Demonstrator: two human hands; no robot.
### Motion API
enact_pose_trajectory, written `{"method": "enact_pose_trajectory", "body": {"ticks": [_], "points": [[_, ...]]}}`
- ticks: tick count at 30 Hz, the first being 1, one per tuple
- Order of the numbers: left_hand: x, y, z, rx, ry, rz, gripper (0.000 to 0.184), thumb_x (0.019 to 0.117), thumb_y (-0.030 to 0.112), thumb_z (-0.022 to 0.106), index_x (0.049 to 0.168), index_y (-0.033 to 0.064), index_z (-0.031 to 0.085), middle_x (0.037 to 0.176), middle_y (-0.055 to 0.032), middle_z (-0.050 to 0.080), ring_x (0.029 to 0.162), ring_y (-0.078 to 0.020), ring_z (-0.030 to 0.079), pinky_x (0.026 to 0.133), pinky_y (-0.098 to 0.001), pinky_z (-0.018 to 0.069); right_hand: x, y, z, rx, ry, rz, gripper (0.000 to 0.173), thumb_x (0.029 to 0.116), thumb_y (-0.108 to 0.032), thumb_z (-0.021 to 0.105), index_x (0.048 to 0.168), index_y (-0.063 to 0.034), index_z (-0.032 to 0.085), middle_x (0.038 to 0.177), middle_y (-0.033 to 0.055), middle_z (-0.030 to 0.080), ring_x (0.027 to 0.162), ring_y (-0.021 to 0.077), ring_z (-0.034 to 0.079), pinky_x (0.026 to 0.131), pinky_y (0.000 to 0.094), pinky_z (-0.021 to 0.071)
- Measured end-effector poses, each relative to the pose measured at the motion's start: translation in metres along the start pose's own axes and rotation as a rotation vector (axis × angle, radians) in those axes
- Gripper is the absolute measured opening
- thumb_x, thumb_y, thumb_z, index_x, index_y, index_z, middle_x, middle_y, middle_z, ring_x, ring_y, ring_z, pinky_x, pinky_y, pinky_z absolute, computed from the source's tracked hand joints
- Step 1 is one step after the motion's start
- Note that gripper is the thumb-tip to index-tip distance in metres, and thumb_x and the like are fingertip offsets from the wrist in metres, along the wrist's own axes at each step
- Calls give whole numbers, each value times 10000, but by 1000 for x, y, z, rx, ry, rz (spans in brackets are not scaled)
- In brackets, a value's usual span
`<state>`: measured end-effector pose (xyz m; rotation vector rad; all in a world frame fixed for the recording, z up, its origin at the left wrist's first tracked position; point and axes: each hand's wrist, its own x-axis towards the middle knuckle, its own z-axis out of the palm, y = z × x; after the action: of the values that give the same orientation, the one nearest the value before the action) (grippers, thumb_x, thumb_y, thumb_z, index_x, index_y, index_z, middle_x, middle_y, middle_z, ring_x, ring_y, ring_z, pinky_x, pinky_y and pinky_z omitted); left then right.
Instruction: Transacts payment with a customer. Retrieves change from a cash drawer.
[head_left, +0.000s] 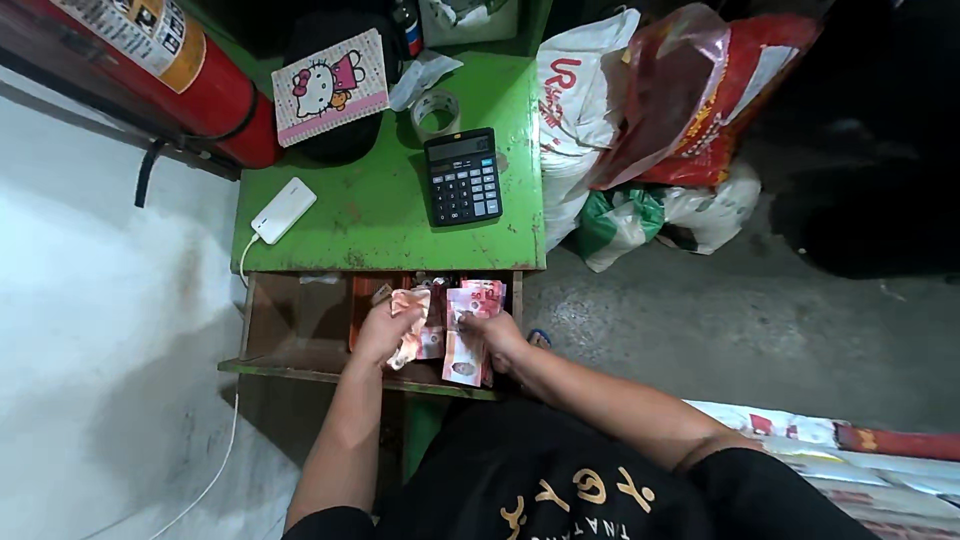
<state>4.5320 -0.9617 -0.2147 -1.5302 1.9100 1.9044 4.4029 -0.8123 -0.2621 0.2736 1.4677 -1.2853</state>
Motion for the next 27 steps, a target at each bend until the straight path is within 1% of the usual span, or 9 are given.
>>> {"method": "enact_pose_trajectory", "body": {"ticks": [2, 4, 9, 13, 17, 19, 22, 24, 27], "points": [[-2, -5, 17, -41, -79, -33, 381, 901, 110, 771, 1225, -28, 627, 1036, -120, 735, 921, -169, 725, 870, -364, 610, 0, 1, 4, 3, -32, -4, 410, 922, -54, 734, 1266, 46, 535, 1012, 155, 698, 850, 199, 720, 774, 349, 624], [5, -15, 31, -20, -59, -61, 396, 887, 110, 788, 1230, -25, 644, 1085, -137, 723, 969, -177, 713, 904, -367, 595, -4, -1, 7, 17, -75, -8, 379, 942, -74, 717, 1258, 41, 544, 1002, 150, 701, 860, 200, 721, 784, 358, 624], [17, -26, 15, -274, 74, -6, 262, 911, -1, 725, 1150, -59, 633, 985, -151, 712, 854, -196, 705, 796, -369, 610, -14, -14, 3, 118, -106, 65, 275, 1045, -156, 497, 1263, 9, 530, 1009, 151, 711, 850, 217, 724, 734, 387, 619], [6, -16, 9, -317, -112, -31, 327, 897, -28, 704, 1204, -55, 594, 963, -129, 727, 829, -181, 721, 778, -351, 624, -7, -10, 3, 47, -78, 1, 252, 986, -82, 635, 1199, 29, 560, 918, 135, 708, 789, 201, 722, 720, 362, 625], [17, -19, 29, -120, -127, -97, 286, 913, 43, 736, 1173, -36, 645, 1046, -136, 699, 905, -171, 685, 832, -341, 588, -5, -3, 7, -43, -62, -33, 351, 910, -53, 730, 1217, 31, 582, 1011, 146, 713, 886, 200, 723, 804, 375, 620], [31, -24, 28, -128, -107, -146, 250, 925, 37, 724, 1150, -36, 641, 1039, -136, 694, 888, -171, 676, 814, -338, 578, -7, -2, 5, -30, -32, -5, 376, 939, -86, 709, 1265, 29, 562, 1050, 162, 692, 918, 215, 708, 819, 391, 605], [54, -36, 22, -146, -95, -226, 325, 927, 26, 720, 1228, -31, 615, 1038, -148, 698, 867, -184, 690, 803, -345, 590, -16, -6, -2, 29, 22, 43, 326, 1011, -140, 593, 1295, 9, 533, 1025, 160, 683, 885, 224, 705, 774, 397, 606], [68, -45, 18, 87, -98, -227, 415, 906, 83, 765, 1277, -34, 621, 1131, -179, 693, 988, -224, 685, 908, -390, 566, -23, -10, -4, 45, 32, 59, 291, 1046, -144, 540, 1292, 10, 521, 995, 151, 683, 846, 210, 707, 743, 375, 610], [69, -32, 16, 614, -37, -159, 571, 868, 302, 830, 1310, -5, 640, 1248, -249, 664, 1192, -380, 634, 1058, -572, 477, -24, -10, -6, 28, 51, 61, 316, 1028, -104, 584, 1309, 20, 510, 1008, 158, 687, 849, 212, 715, 748, 372, 617]]}}
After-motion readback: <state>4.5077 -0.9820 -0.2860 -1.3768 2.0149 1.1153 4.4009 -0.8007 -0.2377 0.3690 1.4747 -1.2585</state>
